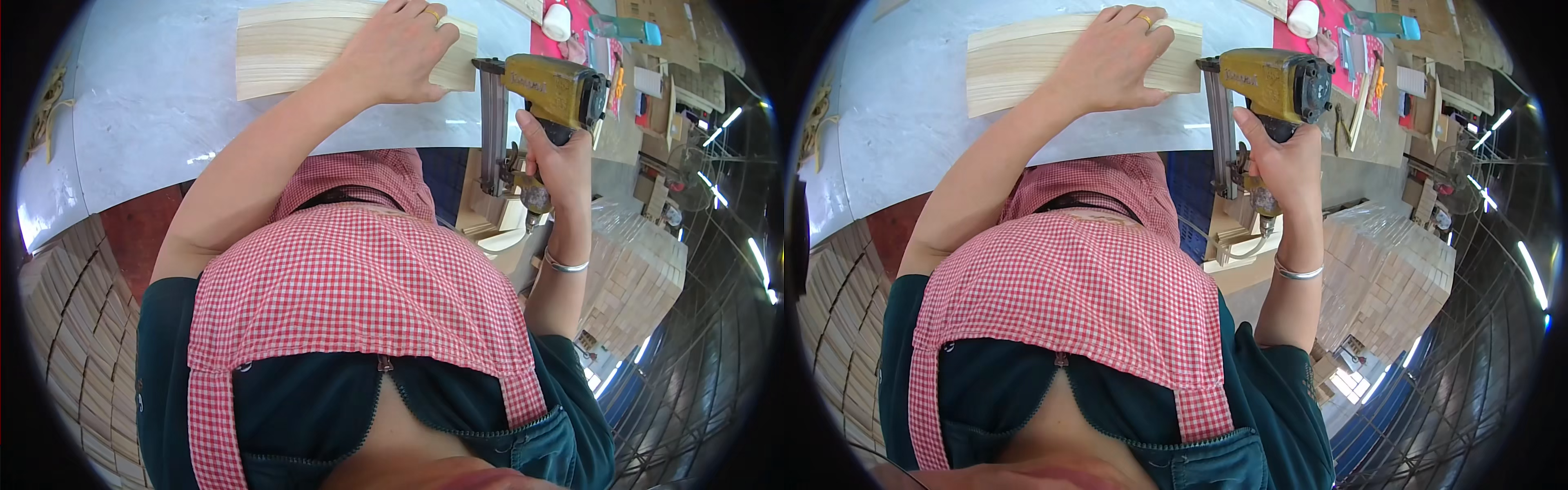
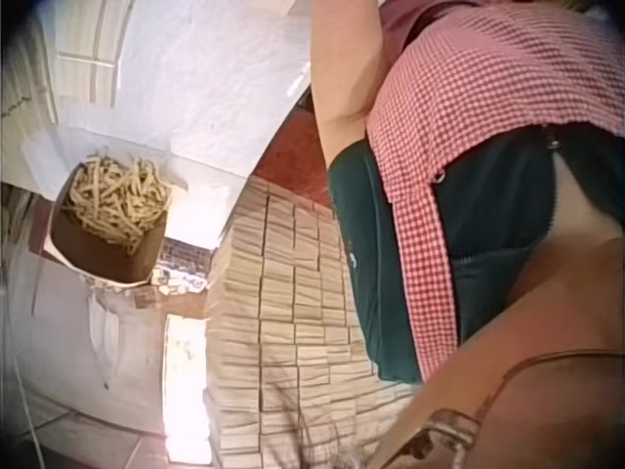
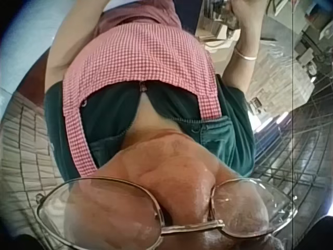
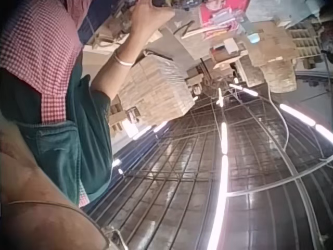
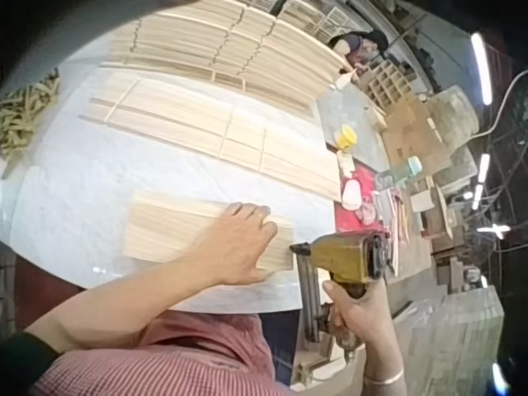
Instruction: Assembling wooden boxes by gluing pieces and securing them with a pneumatic nail gun.
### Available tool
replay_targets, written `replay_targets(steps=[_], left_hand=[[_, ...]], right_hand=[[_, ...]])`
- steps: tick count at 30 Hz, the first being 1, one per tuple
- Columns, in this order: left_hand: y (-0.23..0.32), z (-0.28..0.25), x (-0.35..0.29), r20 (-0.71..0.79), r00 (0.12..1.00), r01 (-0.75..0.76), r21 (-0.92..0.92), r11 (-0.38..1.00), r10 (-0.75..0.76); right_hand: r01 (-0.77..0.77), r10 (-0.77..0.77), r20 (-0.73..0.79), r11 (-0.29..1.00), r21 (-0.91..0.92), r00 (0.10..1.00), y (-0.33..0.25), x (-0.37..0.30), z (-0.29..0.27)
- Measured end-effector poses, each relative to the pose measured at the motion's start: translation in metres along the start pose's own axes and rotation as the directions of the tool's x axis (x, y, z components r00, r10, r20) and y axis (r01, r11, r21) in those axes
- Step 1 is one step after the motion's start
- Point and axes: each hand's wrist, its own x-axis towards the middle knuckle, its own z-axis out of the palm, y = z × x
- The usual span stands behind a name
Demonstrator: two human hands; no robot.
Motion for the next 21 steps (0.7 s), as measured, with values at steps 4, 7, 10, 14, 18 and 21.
replay_targets(steps=[4,7,10,14,18,21], left_hand=[[-0.004,0.000,-0.001,-0.116,0.992,-0.057,-0.042,0.998,0.051],[-0.001,0.014,-0.001,-0.279,0.959,-0.019,0.096,0.995,0.046],[-0.003,0.025,-0.003,-0.423,0.904,0.050,0.226,0.973,0.052],[-0.006,0.024,-0.006,-0.446,0.894,0.010,0.094,0.996,0.033],[-0.005,0.023,-0.007,-0.444,0.896,0.008,0.088,0.996,0.032],[-0.005,0.021,-0.007,-0.440,0.897,0.007,0.082,0.997,0.030]], right_hand=[[-0.011,0.012,-0.031,0.999,0.037,0.999,-0.001,-0.003,0.007],[-0.013,0.013,-0.017,1.000,-0.012,1.000,-0.005,0.003,-0.002],[-0.017,0.018,0.010,0.998,-0.054,1.000,-0.011,0.010,-0.005],[0.038,-0.040,-0.034,0.996,-0.075,0.999,-0.024,0.023,-0.004],[0.082,-0.083,-0.008,0.994,-0.077,0.996,-0.029,0.043,-0.003],[0.096,-0.095,0.005,0.991,-0.089,0.995,-0.030,0.052,-0.003]])
